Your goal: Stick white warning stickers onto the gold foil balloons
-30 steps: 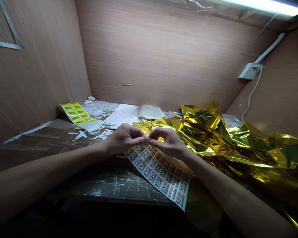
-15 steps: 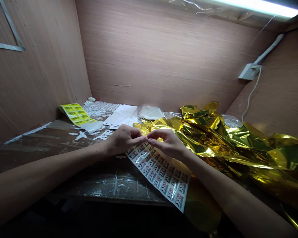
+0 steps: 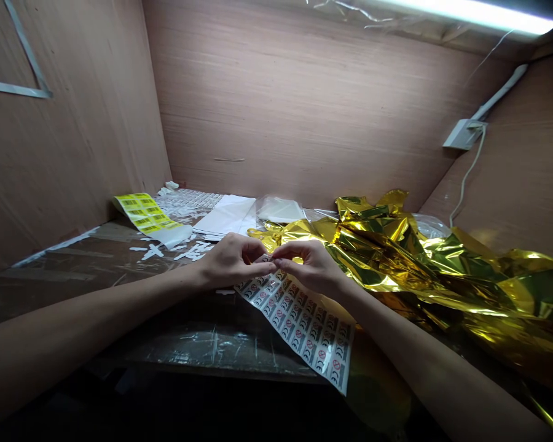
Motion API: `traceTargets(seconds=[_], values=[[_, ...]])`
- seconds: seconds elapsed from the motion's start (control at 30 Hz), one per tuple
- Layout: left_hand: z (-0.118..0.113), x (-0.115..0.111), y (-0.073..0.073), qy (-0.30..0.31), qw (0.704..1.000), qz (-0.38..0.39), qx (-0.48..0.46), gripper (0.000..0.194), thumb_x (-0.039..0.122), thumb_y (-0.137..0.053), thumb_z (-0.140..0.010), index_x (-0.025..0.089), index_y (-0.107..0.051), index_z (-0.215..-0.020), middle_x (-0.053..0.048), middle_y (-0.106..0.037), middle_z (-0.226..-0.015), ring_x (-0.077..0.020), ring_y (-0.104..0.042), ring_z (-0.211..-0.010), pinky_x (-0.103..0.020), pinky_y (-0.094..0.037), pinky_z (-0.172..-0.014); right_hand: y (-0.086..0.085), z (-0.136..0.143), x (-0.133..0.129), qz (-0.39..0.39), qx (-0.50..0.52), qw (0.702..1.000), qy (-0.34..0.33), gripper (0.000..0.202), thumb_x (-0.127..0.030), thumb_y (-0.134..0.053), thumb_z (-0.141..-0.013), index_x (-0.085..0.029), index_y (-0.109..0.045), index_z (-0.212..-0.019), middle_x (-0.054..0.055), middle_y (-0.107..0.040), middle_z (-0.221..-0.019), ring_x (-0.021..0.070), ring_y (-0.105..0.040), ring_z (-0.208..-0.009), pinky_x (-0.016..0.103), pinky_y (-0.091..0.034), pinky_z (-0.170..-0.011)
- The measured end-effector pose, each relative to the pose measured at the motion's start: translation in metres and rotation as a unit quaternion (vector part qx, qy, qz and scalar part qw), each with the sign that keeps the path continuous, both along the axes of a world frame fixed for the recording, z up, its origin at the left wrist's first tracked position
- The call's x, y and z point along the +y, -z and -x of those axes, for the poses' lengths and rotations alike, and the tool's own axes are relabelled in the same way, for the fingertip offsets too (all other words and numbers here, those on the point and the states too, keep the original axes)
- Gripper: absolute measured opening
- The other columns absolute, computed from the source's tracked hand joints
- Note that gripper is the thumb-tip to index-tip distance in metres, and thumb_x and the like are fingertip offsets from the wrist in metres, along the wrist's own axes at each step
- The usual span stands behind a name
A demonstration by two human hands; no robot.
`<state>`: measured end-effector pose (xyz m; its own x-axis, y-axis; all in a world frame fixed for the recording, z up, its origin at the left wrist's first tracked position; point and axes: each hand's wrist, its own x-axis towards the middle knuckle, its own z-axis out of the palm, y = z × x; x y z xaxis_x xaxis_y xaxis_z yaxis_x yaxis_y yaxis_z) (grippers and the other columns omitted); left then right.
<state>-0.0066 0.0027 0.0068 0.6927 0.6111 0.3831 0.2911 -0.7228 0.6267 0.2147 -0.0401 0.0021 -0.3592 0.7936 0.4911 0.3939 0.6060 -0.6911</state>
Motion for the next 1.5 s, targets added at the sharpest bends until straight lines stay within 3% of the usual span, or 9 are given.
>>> traceTargets(seconds=[0.17, 0.33, 0.47, 0.73, 0.97, 1.17, 1.5], values=[[0.0007, -0.0004, -0.0011, 0.000, 0.999, 0.054, 0.007, 0.033, 0.038, -0.065, -0.087, 0.010, -0.070, -0.071, 0.002, -0.052, -0.060, -0.0088, -0.043, -0.055, -0.021, -0.030, -0.049, -0.0006, -0.0012, -0.0001, -0.007, 0.002, 1.000, 0.010, 0.011, -0.023, -0.072, -0.084, -0.019, -0.080, -0.091, 0.004, -0.078, -0.087, 0.0176, -0.070, -0.081, 0.033, -0.053, -0.079], [0.0009, 0.0001, 0.0004, -0.011, 0.999, 0.030, 0.011, 0.040, 0.044, -0.064, -0.089, 0.010, -0.070, -0.069, 0.001, -0.054, -0.059, -0.0090, -0.043, -0.054, -0.020, -0.030, -0.048, -0.0031, 0.0015, -0.0030, -0.017, -0.011, 1.000, 0.014, 0.014, -0.033, -0.074, -0.086, -0.019, -0.079, -0.087, 0.004, -0.077, -0.083, 0.0168, -0.068, -0.076, 0.032, -0.052, -0.074], [0.0003, -0.0009, -0.0005, -0.012, 1.000, 0.002, 0.007, 0.042, 0.044, -0.062, -0.091, 0.012, -0.063, -0.063, 0.003, -0.047, -0.056, -0.0079, -0.039, -0.053, -0.020, -0.027, -0.047, -0.0051, 0.0026, -0.0044, -0.031, -0.024, 0.998, 0.045, 0.013, -0.031, -0.071, -0.089, -0.020, -0.078, -0.086, 0.004, -0.078, -0.083, 0.0172, -0.069, -0.076, 0.033, -0.051, -0.075], [0.0005, 0.0000, -0.0026, 0.004, 1.000, -0.012, 0.005, 0.042, 0.043, -0.060, -0.093, 0.015, -0.052, -0.062, 0.005, -0.041, -0.057, -0.0077, -0.037, -0.054, -0.021, -0.028, -0.050, -0.0052, 0.0029, -0.0032, -0.018, -0.011, 0.999, 0.046, 0.014, -0.031, -0.070, -0.090, -0.019, -0.076, -0.087, 0.005, -0.077, -0.085, 0.0180, -0.069, -0.080, 0.034, -0.051, -0.079], [0.0027, -0.0008, -0.0045, 0.047, 0.995, 0.078, -0.029, 0.031, 0.042, -0.070, -0.088, 0.012, -0.067, -0.083, 0.001, -0.058, -0.071, -0.0108, -0.050, -0.063, -0.022, -0.038, -0.056, -0.0031, -0.0014, 0.0010, 0.005, 0.038, 0.998, 0.046, 0.020, -0.037, -0.070, -0.090, -0.018, -0.074, -0.088, 0.005, -0.074, -0.084, 0.0168, -0.066, -0.077, 0.031, -0.051, -0.073], [0.0012, 0.0012, -0.0011, 0.034, 0.984, 0.164, -0.057, 0.039, 0.046, -0.069, -0.089, 0.010, -0.067, -0.074, 0.001, -0.055, -0.065, -0.0087, -0.044, -0.056, -0.021, -0.034, -0.051, -0.0039, -0.0030, 0.0016, 0.007, 0.025, 0.999, 0.030, 0.021, -0.038, -0.070, -0.090, -0.018, -0.074, -0.087, 0.006, -0.074, -0.086, 0.0171, -0.065, -0.078, 0.032, -0.051, -0.076], [-0.0011, -0.0021, -0.0060, 0.019, 0.981, 0.177, -0.077, 0.040, 0.044, -0.076, -0.083, 0.012, -0.060, -0.066, 0.003, -0.049, -0.059, -0.0064, -0.039, -0.053, -0.019, -0.028, -0.047, -0.0048, -0.0019, 0.0013, 0.024, 0.049, 0.998, 0.022, 0.019, -0.037, -0.072, -0.088, -0.018, -0.074, -0.085, 0.004, -0.074, -0.084, 0.0164, -0.065, -0.078, 0.031, -0.050, -0.075]])
